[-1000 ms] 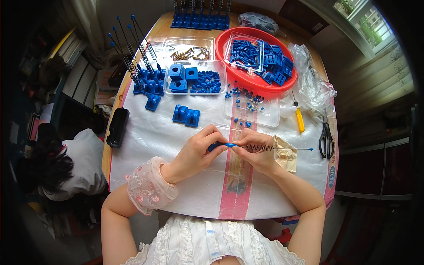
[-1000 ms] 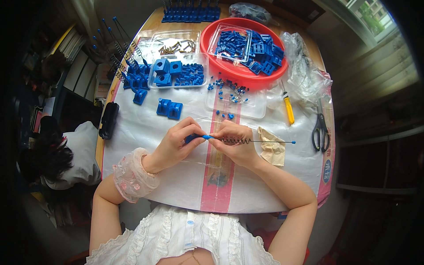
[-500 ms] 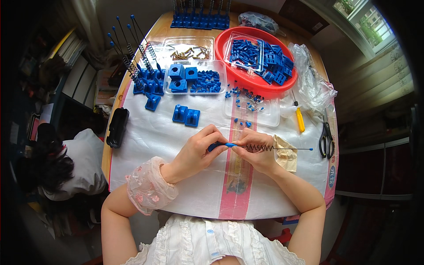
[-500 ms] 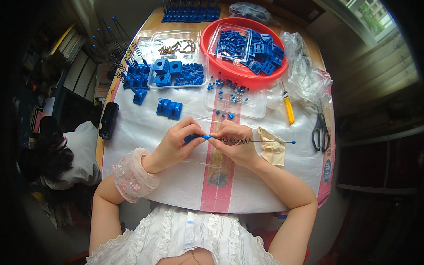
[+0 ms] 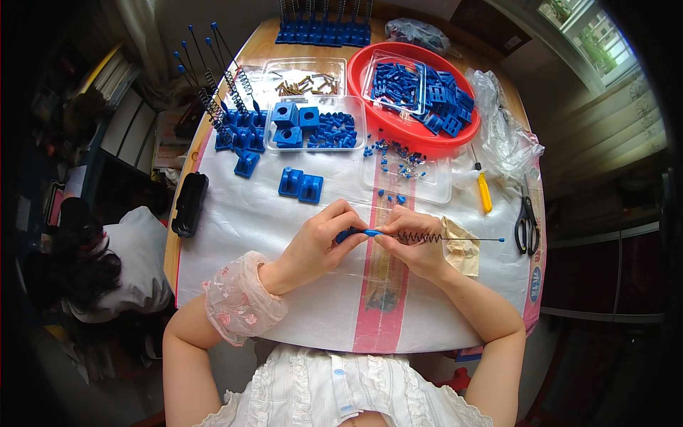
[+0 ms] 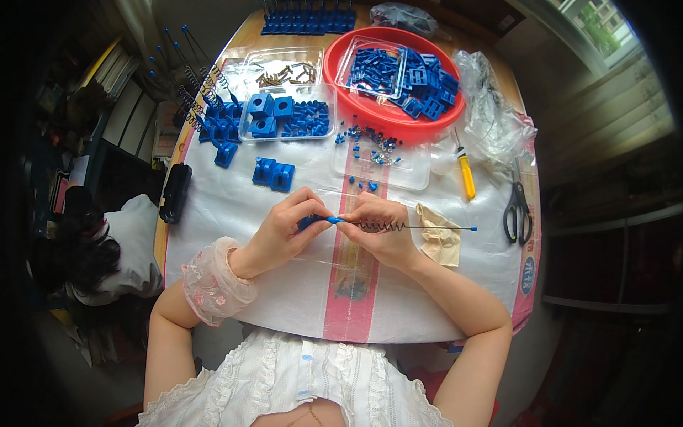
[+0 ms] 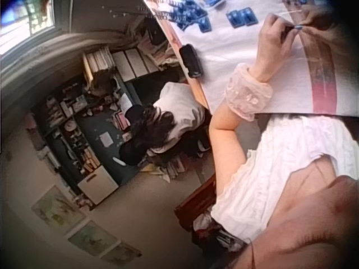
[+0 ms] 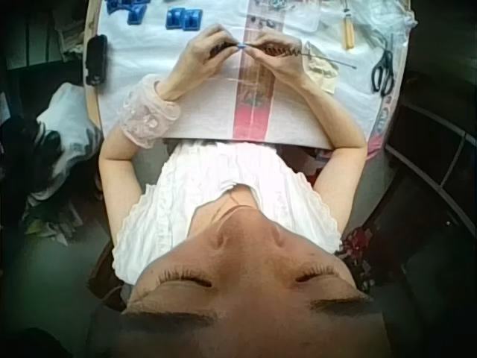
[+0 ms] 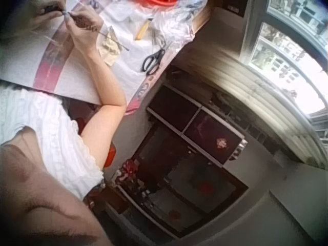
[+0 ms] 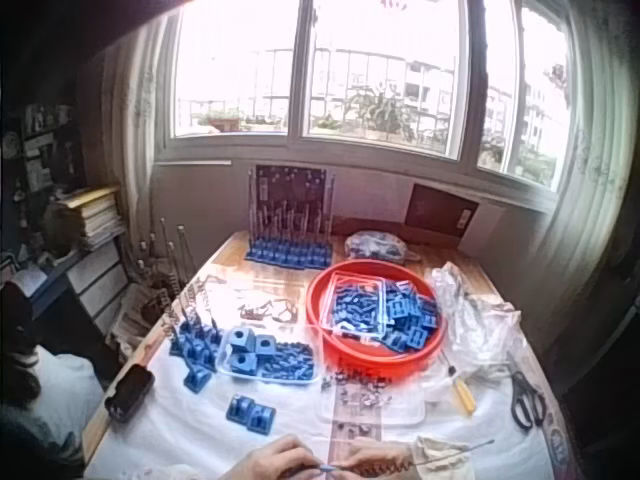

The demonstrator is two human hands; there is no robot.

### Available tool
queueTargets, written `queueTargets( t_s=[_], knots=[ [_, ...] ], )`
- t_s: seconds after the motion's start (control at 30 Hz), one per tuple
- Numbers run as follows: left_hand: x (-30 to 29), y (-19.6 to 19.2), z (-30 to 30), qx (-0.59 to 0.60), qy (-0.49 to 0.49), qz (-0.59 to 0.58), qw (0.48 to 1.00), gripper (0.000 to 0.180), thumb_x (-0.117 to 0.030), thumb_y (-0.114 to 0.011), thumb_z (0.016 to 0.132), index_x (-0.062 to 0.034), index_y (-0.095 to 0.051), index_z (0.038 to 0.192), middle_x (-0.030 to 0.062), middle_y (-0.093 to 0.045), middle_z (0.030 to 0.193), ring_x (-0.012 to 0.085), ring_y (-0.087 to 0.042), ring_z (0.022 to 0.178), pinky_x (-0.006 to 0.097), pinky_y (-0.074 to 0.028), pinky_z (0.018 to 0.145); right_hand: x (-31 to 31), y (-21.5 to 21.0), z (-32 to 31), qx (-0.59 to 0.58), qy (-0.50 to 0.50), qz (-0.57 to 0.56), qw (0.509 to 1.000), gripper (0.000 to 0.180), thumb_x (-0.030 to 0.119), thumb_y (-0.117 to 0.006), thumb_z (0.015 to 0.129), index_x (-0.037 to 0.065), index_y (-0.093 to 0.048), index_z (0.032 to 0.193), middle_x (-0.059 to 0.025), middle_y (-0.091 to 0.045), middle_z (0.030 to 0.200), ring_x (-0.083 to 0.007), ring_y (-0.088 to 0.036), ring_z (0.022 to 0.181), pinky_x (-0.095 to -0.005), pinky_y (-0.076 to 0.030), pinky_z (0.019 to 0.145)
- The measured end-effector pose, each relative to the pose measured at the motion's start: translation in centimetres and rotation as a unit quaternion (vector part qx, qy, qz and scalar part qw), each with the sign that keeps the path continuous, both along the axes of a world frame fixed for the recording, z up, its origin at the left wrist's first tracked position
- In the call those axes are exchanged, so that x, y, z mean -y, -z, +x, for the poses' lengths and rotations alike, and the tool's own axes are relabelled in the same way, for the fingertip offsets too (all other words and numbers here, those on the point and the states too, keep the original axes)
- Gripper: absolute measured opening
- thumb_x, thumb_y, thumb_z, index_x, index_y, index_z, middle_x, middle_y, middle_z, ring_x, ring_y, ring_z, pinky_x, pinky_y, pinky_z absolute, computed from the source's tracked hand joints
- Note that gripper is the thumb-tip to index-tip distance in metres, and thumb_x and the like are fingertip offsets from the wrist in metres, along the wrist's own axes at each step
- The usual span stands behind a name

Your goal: Assembling blue plastic blocks with springs and wires at a workbench.

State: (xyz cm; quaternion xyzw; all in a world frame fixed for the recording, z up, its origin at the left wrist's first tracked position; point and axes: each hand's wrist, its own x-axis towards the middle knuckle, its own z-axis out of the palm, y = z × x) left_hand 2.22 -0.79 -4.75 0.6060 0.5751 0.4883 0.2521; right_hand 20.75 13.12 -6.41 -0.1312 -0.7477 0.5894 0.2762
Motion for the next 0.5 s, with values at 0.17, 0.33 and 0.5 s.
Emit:
queueTargets(
  t_s=[0.17, 0.33, 0.5],
  knots=[
    [0.0, 0.04, 0.0, -0.002, -0.001, 0.003, 1.0, 0.011, -0.003, -0.076, 0.092, -0.003, -0.071, 0.102, 0.0045, -0.06, 0.095, 0.0142, -0.057, 0.078, 0.027, -0.046, 0.065, 0.02, -0.06, -0.08, 0.003, 0.002, -0.001, 1.0, 0.008, 0.001, -0.083, 0.084, -0.001, -0.078, 0.09, -0.0015, -0.063, 0.078, -0.0064, -0.051, 0.068, -0.0252, -0.036, 0.058],
    [-0.01, -0.01, -0.02, -0.006, -0.001, -0.002, 1.0, 0.011, -0.003, -0.076, 0.092, -0.0033, -0.072, 0.102, 0.0043, -0.06, 0.095, 0.0139, -0.056, 0.077, 0.027, -0.045, 0.064, 0.06, -0.03, -0.01, 0.012, 0.005, -0.012, 1.0, 0.007, 0.001, -0.083, 0.084, -0.001, -0.078, 0.089, -0.0015, -0.063, 0.077, -0.0065, -0.051, 0.068, -0.0258, -0.036, 0.058],
    [0.0, 0.11, 0.01, -0.003, -0.002, 0.0, 1.0, 0.011, -0.003, -0.076, 0.092, -0.0032, -0.072, 0.102, 0.0043, -0.06, 0.095, 0.0141, -0.057, 0.077, 0.027, -0.045, 0.064, 0.09, -0.04, -0.02, 0.014, 0.006, -0.016, 1.0, 0.007, 0.001, -0.083, 0.084, -0.001, -0.078, 0.089, -0.0013, -0.063, 0.078, -0.0063, -0.051, 0.067, -0.0254, -0.036, 0.058]
  ],
)
